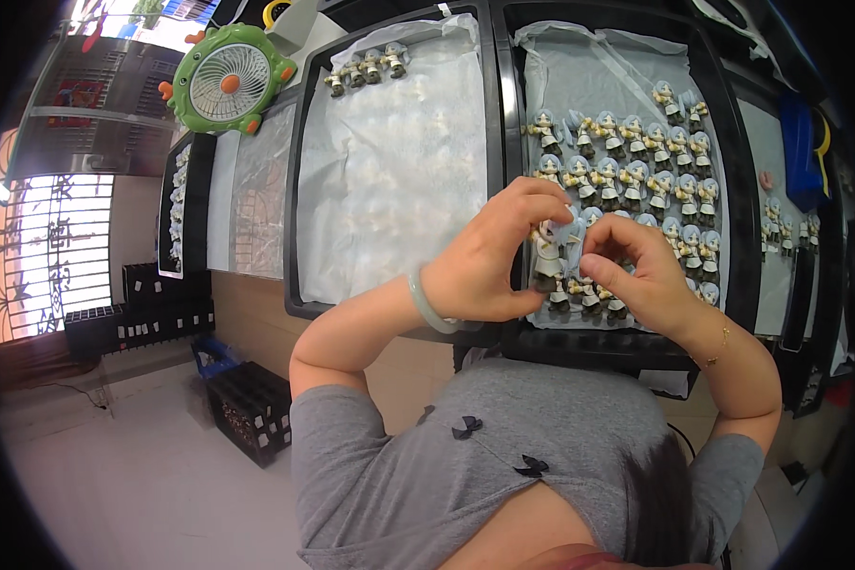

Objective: The person paints small anime-style figurines using a fine brush. They pick up a figure from a tray, apply paint to specific details like the face and clothing, and then place the figure back into the tray. The process is repeated for multiple figures in a batch.

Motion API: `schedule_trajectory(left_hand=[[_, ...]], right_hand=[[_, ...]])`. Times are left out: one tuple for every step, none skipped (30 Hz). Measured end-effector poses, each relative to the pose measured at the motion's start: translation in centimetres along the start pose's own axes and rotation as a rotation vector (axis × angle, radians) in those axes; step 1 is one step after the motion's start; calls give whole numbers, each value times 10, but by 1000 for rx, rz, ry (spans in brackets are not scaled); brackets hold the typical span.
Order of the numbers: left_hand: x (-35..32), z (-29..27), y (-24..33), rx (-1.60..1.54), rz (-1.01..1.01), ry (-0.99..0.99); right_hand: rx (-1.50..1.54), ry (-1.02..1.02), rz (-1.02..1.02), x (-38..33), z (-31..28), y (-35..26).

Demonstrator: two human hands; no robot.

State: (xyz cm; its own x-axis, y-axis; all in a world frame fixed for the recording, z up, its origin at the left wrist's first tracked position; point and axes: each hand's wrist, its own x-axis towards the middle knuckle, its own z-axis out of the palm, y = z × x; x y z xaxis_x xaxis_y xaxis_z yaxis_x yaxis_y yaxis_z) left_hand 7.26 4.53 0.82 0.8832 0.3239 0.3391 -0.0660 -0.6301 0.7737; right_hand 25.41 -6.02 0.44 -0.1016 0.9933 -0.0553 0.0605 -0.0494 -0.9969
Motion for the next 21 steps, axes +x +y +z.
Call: schedule_trajectory(left_hand=[[-1,1,1,23,-6,0],[-1,0,3,49,-5,5],[0,-1,4,76,-6,11],[0,-1,5,103,-6,17],[1,-1,6,121,-9,9],[1,-1,5,139,-12,2],[1,-1,5,157,-15,-5],[1,-1,7,205,-23,-8],[1,-1,8,253,-32,-11],[0,0,9,302,-41,-13],[-1,1,9,311,-36,5],[-2,3,7,320,-31,24],[-3,5,6,329,-27,42],[-3,5,5,333,-35,38],[-4,6,4,338,-43,33],[-4,6,3,342,-51,28],[-4,7,3,338,-58,25],[-4,7,3,333,-64,21],[-5,7,3,328,-70,17],[-5,7,3,326,-64,21],[-5,7,2,325,-59,24]], right_hand=[[-12,-6,12,1,1,0],[5,-6,31,1,1,2],[21,-7,50,2,2,4],[38,-9,69,2,3,7],[78,-28,88,2,4,10],[117,-47,108,1,6,13],[156,-67,127,1,8,15],[202,-109,167,0,9,14],[248,-150,207,0,11,13],[294,-192,247,-1,12,13],[300,-221,269,-1,13,13],[307,-249,291,-1,13,13],[314,-278,314,-1,14,13],[313,-282,305,-2,14,15],[313,-286,296,-2,15,17],[313,-289,287,-2,16,19],[316,-292,290,-2,16,20],[319,-293,292,-2,16,21],[322,-294,295,-2,17,21],[321,-294,298,-2,17,21],[321,-293,302,-2,16,21]])
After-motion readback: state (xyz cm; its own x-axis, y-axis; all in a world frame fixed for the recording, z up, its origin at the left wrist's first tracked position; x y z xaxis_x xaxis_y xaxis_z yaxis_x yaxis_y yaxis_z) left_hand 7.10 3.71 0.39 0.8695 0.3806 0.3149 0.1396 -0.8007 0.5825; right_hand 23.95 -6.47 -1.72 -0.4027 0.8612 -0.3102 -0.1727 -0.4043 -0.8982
